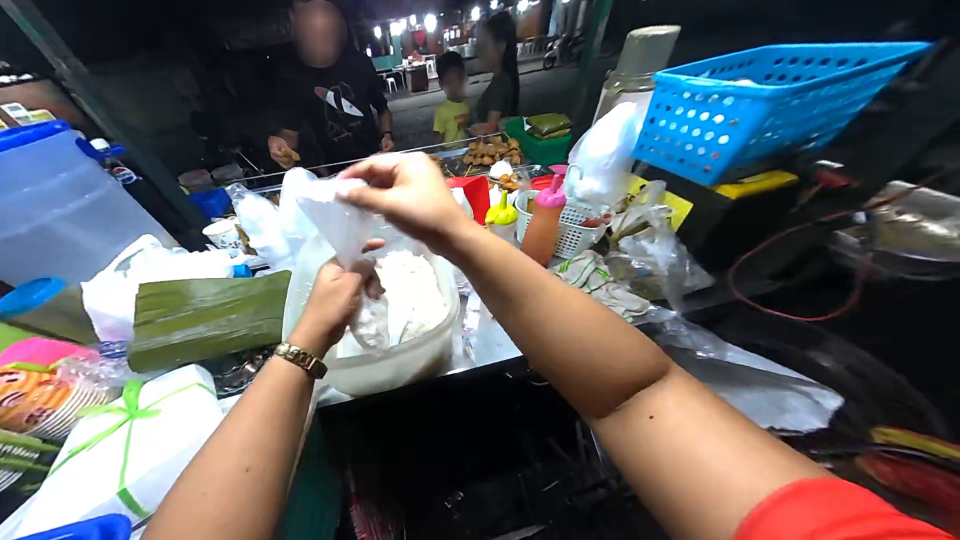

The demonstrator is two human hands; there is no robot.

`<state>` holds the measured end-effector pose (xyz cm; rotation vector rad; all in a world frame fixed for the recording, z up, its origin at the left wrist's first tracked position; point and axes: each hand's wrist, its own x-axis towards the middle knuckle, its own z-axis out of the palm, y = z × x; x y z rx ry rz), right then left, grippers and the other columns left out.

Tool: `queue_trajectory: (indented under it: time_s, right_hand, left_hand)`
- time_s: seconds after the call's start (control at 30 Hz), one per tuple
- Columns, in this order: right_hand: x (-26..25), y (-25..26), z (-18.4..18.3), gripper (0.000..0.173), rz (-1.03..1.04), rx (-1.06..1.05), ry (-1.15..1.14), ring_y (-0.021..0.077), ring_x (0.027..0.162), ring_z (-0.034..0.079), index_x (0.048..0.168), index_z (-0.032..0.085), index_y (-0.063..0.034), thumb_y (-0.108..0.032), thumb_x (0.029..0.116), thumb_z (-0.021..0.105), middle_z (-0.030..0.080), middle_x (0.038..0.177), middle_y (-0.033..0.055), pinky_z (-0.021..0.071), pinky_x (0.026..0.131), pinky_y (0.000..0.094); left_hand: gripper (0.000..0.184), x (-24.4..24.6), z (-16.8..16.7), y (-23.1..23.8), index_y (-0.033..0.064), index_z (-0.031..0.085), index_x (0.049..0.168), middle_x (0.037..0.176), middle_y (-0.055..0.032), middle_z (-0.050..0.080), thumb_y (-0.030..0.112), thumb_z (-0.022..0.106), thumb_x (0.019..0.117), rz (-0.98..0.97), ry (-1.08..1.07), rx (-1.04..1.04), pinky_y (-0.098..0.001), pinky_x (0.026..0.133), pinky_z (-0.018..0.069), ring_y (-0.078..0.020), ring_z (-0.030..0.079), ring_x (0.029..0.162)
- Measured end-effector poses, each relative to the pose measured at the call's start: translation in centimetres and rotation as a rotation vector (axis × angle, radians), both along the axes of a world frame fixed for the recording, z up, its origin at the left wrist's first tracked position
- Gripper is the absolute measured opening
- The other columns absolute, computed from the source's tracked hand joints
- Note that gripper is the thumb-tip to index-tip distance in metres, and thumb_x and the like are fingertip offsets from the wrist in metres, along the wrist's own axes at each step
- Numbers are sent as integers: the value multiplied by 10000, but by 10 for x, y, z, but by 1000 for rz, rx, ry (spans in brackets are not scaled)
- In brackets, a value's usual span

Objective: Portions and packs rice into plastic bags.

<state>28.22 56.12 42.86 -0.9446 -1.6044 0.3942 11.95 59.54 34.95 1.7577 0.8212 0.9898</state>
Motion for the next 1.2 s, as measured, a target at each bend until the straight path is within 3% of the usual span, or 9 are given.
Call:
queue_trajectory:
  time_s: [0.13,0.2,0.27,0.33,0.53,0.73,0.83,0.97,1.2]
  right_hand:
    - [8,7,-28,868,110,-195,183,263,986,643,1525,412,-14,-131,798,871,627,1191,213,569,859,447]
    - [-2,12,-46,565,117,-310,125,244,915,678,1261,627,38,-128,787,885,696,1050,192,571,839,457]
    - [-5,15,-51,283,90,-378,207,196,836,654,1104,682,56,-73,875,787,699,945,150,548,780,414]
    - [-1,17,-53,282,75,-456,475,99,720,599,1200,635,27,-67,946,715,674,921,89,514,647,274]
    - [1,9,-71,303,252,-502,1057,38,548,473,1309,495,-108,-13,1027,550,567,841,11,428,496,178]
    - [-32,-30,-97,112,479,-399,757,43,683,587,1064,616,-69,15,997,581,631,831,-24,534,677,234]
    - [-38,-32,-103,164,585,-509,892,33,634,599,936,581,-101,10,1037,515,633,742,-39,536,657,193]
    - [-5,-21,-92,145,445,-467,864,13,647,604,1010,596,-119,-68,1057,470,649,774,-52,535,631,190]
    - [-17,-20,-90,59,-183,298,-24,206,720,663,863,708,47,88,823,723,680,815,142,576,655,359]
  left_hand:
    - [153,-1,3,1,64,603,1158,692,22,623,122,485,1079,-16,70,19,-207,542,508,-46,563,550]
    - [83,4,2,-3,37,656,1031,776,-5,693,-7,636,963,-31,153,25,-239,602,548,-69,626,629]
    - [442,0,4,-2,36,551,1266,940,-22,704,-85,703,869,-82,156,29,-269,761,584,-77,676,807]
    - [728,-9,9,3,90,412,1502,979,-20,733,-89,708,860,-94,109,76,-255,770,593,-60,696,820]
    - [823,-24,44,-6,112,382,1558,918,-65,713,-55,762,848,107,275,389,-208,567,480,-47,566,610]
    - [685,-19,46,-15,69,423,1479,958,-45,707,-96,683,867,343,74,274,-227,610,560,-49,641,639]
    - [580,-17,50,-20,142,400,1443,1006,80,704,-104,569,946,-22,-246,208,-230,813,613,-44,720,853]
    - [532,-28,52,-13,175,557,1409,877,69,695,18,624,905,-418,-117,116,-162,703,575,-15,658,736]
    - [586,5,25,-17,49,440,1435,958,-49,672,-92,648,906,215,52,24,-221,660,555,-52,640,696]
